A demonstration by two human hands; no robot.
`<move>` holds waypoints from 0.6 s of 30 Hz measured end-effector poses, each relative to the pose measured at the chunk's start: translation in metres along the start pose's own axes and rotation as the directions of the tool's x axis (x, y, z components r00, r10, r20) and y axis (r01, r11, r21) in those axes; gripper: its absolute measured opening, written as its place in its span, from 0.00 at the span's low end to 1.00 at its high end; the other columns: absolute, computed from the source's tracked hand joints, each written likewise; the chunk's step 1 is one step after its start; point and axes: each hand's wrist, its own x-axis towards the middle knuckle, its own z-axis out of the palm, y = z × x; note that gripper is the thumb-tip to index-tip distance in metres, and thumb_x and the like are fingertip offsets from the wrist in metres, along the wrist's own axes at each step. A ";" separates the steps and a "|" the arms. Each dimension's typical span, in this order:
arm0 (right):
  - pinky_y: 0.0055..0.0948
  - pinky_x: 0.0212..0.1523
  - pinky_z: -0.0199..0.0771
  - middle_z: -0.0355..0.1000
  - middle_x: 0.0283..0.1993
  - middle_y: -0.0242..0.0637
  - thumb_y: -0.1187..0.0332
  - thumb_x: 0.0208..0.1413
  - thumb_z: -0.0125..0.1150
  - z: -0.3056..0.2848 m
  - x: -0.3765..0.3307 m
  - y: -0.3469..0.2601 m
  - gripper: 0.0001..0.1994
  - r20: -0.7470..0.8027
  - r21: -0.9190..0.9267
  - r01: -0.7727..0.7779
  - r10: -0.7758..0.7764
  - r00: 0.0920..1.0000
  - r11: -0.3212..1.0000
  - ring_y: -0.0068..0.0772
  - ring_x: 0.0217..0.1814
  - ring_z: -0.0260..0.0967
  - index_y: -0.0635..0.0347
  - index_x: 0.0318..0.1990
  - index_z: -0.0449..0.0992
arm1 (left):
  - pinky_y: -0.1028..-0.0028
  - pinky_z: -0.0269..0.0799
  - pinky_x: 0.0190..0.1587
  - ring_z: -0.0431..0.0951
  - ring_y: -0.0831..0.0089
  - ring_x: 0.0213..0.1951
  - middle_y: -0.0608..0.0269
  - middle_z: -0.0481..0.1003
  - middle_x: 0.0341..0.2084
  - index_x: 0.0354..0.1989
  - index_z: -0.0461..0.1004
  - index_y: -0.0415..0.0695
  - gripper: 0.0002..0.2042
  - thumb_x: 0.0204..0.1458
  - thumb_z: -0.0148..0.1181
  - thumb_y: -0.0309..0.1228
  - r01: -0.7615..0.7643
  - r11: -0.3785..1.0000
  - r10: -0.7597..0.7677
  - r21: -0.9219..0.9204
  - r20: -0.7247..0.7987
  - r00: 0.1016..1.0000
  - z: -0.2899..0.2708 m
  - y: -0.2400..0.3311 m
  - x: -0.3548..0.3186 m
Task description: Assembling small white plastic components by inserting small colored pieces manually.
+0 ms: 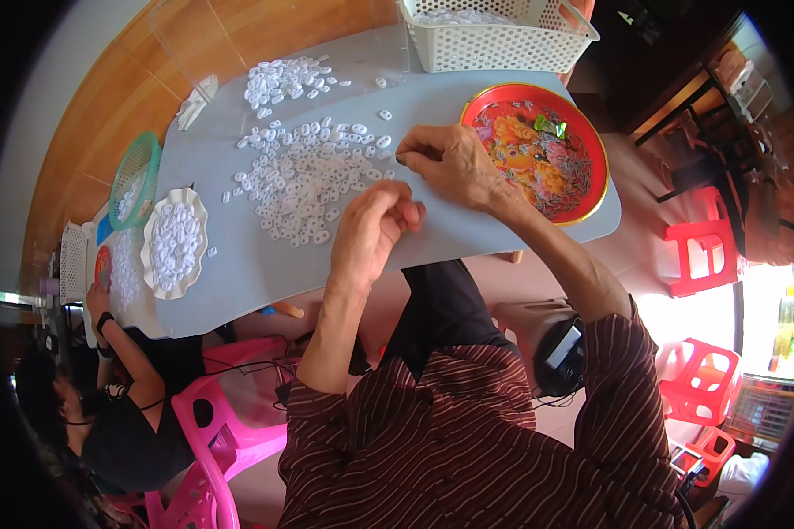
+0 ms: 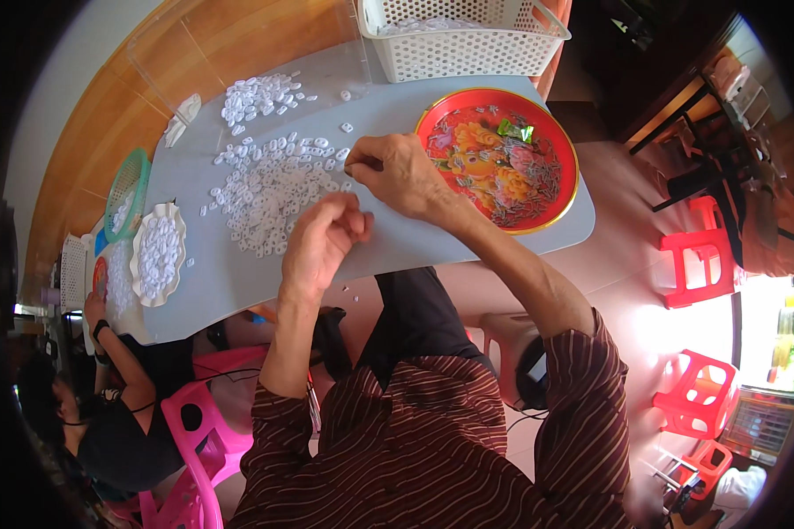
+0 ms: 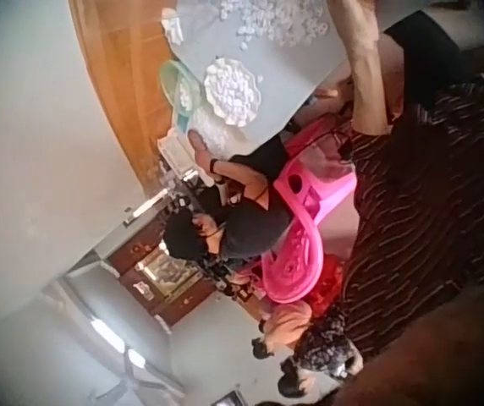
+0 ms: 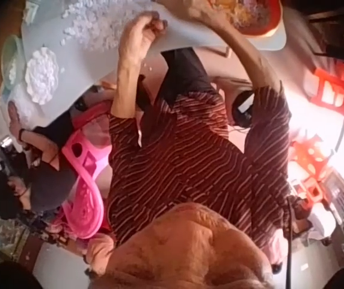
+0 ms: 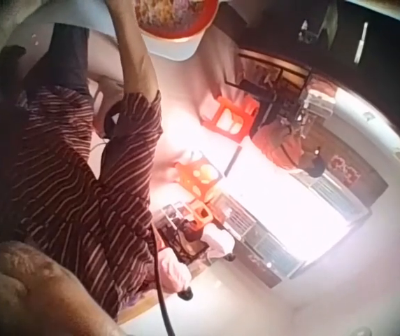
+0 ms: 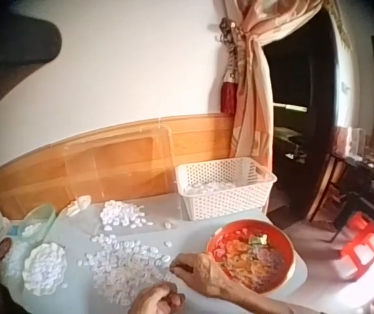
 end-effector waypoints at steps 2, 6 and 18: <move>0.23 0.27 0.68 0.72 0.21 0.37 0.74 0.48 0.57 -0.001 0.007 0.004 0.06 0.044 -0.034 -0.016 0.017 0.999 0.999 0.20 0.23 0.67 0.64 0.33 0.76 | 0.71 0.69 0.39 0.71 0.69 0.28 0.60 0.69 0.19 0.33 0.69 0.35 0.09 0.56 0.46 0.29 0.034 0.999 -0.034 0.016 0.003 0.999 0.000 -0.003 -0.013; 0.34 0.35 0.73 0.74 0.26 0.45 0.73 0.45 0.58 0.002 0.020 0.017 0.06 0.065 -0.049 0.003 0.001 0.998 0.999 0.42 0.29 0.74 0.64 0.31 0.77 | 0.72 0.68 0.38 0.72 0.70 0.30 0.60 0.69 0.20 0.32 0.69 0.37 0.08 0.57 0.46 0.29 0.047 0.999 -0.047 0.025 0.017 0.999 0.000 -0.003 -0.024; 0.39 0.39 0.70 0.72 0.30 0.49 0.74 0.46 0.57 0.011 0.038 0.029 0.06 0.373 -0.398 0.288 -0.133 0.918 0.871 0.51 0.34 0.70 0.66 0.31 0.77 | 0.73 0.66 0.38 0.71 0.69 0.32 0.61 0.68 0.19 0.31 0.68 0.38 0.09 0.57 0.46 0.30 -0.006 0.999 0.008 -0.040 0.034 0.999 -0.005 -0.004 -0.021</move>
